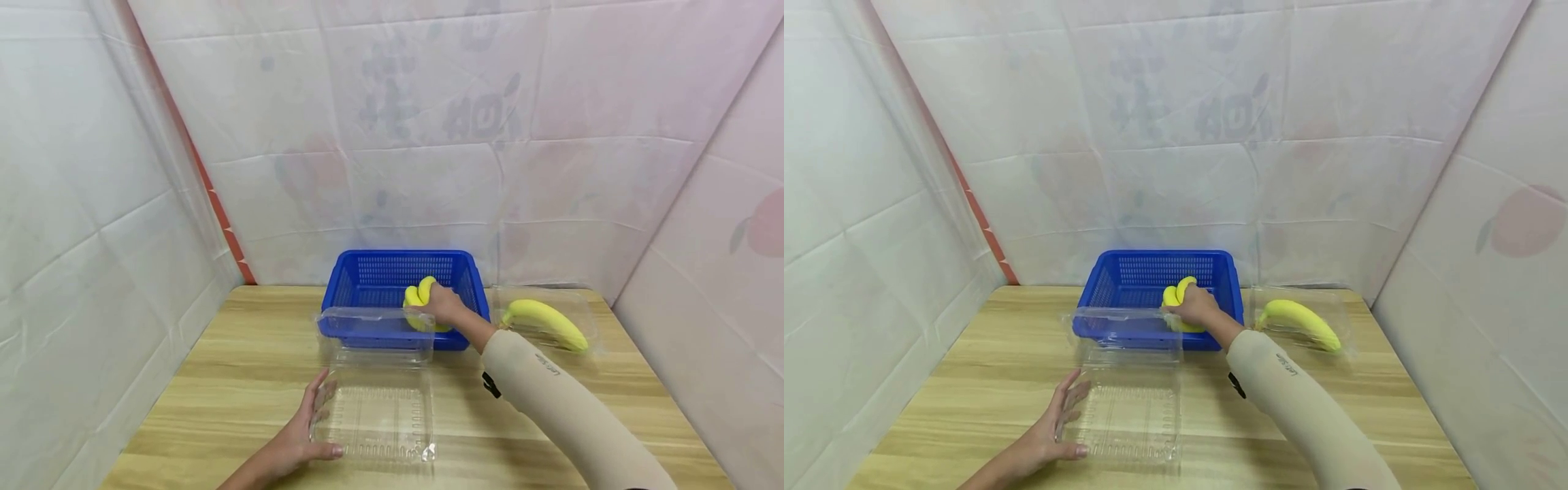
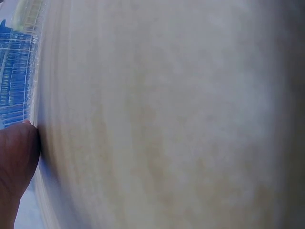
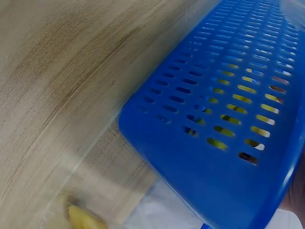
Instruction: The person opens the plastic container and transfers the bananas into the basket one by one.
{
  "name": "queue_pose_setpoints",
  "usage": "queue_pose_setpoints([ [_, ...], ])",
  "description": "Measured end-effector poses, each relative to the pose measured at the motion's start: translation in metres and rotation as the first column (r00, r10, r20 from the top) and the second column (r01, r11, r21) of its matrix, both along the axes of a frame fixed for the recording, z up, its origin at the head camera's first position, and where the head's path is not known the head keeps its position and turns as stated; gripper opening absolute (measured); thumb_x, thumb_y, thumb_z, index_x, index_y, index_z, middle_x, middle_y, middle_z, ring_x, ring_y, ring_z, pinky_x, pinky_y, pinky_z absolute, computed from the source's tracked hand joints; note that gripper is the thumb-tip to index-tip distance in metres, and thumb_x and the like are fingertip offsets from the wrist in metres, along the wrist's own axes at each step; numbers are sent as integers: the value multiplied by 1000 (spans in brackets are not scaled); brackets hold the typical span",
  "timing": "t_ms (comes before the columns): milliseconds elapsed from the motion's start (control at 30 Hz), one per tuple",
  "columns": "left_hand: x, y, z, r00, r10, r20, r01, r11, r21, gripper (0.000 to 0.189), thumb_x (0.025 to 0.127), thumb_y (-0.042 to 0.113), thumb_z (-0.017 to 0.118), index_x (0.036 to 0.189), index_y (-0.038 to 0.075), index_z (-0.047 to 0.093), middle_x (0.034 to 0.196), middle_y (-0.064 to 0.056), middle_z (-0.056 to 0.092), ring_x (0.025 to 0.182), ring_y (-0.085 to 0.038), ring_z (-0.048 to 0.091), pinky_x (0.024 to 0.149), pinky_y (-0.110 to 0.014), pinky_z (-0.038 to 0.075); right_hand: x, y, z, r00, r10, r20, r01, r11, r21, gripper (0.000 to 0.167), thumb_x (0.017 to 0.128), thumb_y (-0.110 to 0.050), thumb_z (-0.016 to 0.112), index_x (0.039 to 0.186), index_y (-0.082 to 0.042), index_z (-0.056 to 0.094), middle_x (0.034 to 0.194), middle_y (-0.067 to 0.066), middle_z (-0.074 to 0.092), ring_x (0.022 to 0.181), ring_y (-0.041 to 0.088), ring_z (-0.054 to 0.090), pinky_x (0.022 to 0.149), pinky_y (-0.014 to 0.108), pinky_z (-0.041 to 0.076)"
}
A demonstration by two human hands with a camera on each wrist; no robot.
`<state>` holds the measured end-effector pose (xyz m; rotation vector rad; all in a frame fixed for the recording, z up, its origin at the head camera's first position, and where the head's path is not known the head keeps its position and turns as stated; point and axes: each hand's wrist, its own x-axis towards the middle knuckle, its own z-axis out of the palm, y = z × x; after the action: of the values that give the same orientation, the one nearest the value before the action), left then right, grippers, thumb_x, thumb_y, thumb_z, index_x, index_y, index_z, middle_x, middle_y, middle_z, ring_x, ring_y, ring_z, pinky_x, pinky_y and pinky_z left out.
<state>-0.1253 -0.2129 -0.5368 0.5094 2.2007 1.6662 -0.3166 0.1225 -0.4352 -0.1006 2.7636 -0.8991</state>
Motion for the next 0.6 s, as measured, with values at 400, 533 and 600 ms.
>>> queue_pose_setpoints([
  [400,1,0,0,1000,2,-3,-2,1000,-17,130,86,13,85,171,19,-13,177,-31,6,158,-64,14,120,-81,25,-27,-7,-27,988,21,153,-50,981,188,125,83,-59,84,161,17,21,131,32,65,108,37,66,98,48,58],
  [533,1,0,0,1000,7,-3,-7,1000,-25,128,87,14,84,171,20,-13,177,-31,8,156,-66,18,117,-84,28,-17,-9,-17,979,47,197,-85,978,190,125,84,-61,82,159,19,22,123,28,65,98,31,64,92,44,59],
  [600,1,0,-1,1000,5,2,-5,1000,-22,128,87,14,84,171,23,-12,177,-31,8,156,-65,17,117,-84,27,-14,-9,-13,978,59,201,-102,972,210,118,88,-61,79,157,19,26,124,26,65,91,27,61,89,41,58],
])
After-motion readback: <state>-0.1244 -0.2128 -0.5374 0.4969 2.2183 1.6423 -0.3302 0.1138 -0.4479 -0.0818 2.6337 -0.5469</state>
